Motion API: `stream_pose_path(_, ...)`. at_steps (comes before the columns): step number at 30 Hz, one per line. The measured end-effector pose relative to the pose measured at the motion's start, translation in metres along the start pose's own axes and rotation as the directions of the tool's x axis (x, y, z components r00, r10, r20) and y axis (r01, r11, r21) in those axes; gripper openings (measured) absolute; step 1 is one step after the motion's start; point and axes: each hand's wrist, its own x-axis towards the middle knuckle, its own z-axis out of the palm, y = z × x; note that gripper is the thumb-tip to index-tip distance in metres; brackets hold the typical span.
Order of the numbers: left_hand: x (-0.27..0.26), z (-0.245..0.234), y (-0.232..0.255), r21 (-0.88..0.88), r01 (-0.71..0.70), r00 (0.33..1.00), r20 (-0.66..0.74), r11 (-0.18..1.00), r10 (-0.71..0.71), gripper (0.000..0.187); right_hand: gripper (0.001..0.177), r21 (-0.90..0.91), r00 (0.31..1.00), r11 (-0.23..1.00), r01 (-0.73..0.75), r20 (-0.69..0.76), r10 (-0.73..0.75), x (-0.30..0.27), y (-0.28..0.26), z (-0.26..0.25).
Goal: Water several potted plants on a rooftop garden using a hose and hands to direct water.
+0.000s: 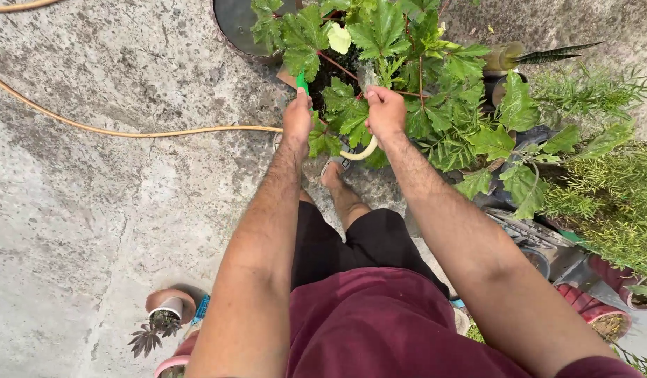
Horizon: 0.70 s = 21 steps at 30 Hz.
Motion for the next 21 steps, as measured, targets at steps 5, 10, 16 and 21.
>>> stream_pose_path(5,-0.007,-0.012,-0.009,-0.069,0.018,0.998,0.057,0.997,-0.014,0.074,0.028,-0.035,0.999,0.999,0.018,0.047,-0.016,0.009,-0.008,0.014)
stream_pose_path(10,-0.016,-0.021,-0.015,-0.085,0.023,0.998,0.062,0.996,-0.018,0.074,0.029,0.014,0.998,1.0,0.024,0.055,-0.025,0.024,0.0,0.018)
stream_pose_path(16,-0.03,-0.021,-0.022,-0.111,0.029,0.998,0.052,0.993,-0.024,0.074,0.032,0.066,0.997,0.998,0.005,0.078,-0.01,0.035,-0.002,0.013)
stream_pose_path(21,-0.032,-0.013,-0.03,-0.107,0.045,0.998,0.055,0.993,-0.039,0.076,0.032,0.03,0.997,1.0,0.005,0.082,-0.007,0.028,0.001,0.013)
